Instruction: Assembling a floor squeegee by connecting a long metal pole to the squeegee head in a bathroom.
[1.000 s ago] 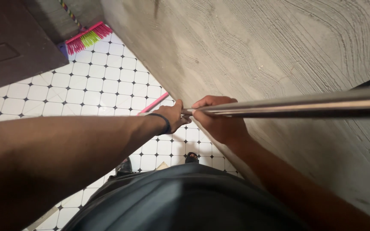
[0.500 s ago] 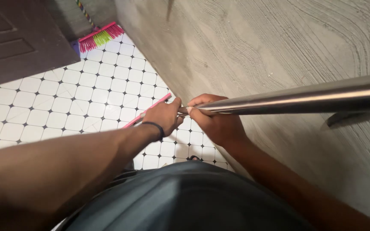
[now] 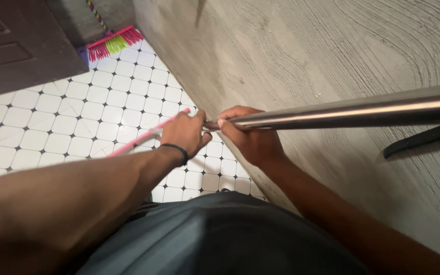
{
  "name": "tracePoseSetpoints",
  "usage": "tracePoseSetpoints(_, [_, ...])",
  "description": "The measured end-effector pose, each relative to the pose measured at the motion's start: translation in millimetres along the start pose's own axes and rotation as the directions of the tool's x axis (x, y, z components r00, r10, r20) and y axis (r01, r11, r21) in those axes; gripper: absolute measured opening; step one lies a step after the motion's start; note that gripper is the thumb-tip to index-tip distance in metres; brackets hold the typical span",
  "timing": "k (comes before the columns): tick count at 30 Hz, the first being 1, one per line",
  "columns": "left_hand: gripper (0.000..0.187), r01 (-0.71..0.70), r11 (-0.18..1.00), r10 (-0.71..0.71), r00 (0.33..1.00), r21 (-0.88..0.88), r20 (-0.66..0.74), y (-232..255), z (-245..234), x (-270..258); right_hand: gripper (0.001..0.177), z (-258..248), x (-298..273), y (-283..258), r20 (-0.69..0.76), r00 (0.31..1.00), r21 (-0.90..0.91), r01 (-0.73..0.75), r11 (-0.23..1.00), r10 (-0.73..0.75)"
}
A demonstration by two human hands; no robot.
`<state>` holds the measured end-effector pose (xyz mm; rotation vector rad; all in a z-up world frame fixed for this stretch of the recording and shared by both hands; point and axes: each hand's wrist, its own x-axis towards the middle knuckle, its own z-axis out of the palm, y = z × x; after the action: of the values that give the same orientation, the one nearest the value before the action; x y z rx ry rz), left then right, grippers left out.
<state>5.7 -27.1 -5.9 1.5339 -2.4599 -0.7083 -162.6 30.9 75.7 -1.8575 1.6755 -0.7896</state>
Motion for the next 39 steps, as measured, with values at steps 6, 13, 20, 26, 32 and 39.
tracePoseSetpoints(6, [0.044,0.087,0.996,-0.087,0.996,-0.015,0.028,-11.7,8.5,25.8,0.023,6.1,14.1,20.8,0.014,0.998,0.085,0.065,0.994,-0.067])
tracePoseSetpoints(13, [0.042,0.194,0.98,-0.179,0.953,-0.037,0.246,-9.0,27.7,54.1,0.026,5.5,21.1,26.3,0.005,1.0,0.07,-0.028,0.997,0.028])
tracePoseSetpoints(20, [0.043,0.171,0.985,-0.165,0.92,0.014,0.357,-2.1,48.4,58.5,0.019,7.0,-4.7,44.6,-0.025,1.0,-0.045,-0.02,0.999,0.018])
tracePoseSetpoints(26, [0.047,0.089,0.996,-0.087,0.866,0.019,0.492,14.9,63.0,43.7,0.015,-5.6,-47.0,30.6,-0.034,0.988,0.011,-0.152,0.988,0.152])
tracePoseSetpoints(32, [0.045,0.035,0.999,-0.021,0.845,-0.015,0.535,42.7,57.3,22.5,0.015,-21.5,-71.9,18.1,-0.069,0.966,0.014,-0.247,0.969,0.247])
tracePoseSetpoints(39, [0.047,-0.007,0.995,0.053,0.876,-0.096,0.479,51.8,50.5,7.5,0.018,-26.0,-77.2,4.5,-0.039,0.911,0.016,-0.41,0.912,0.41])
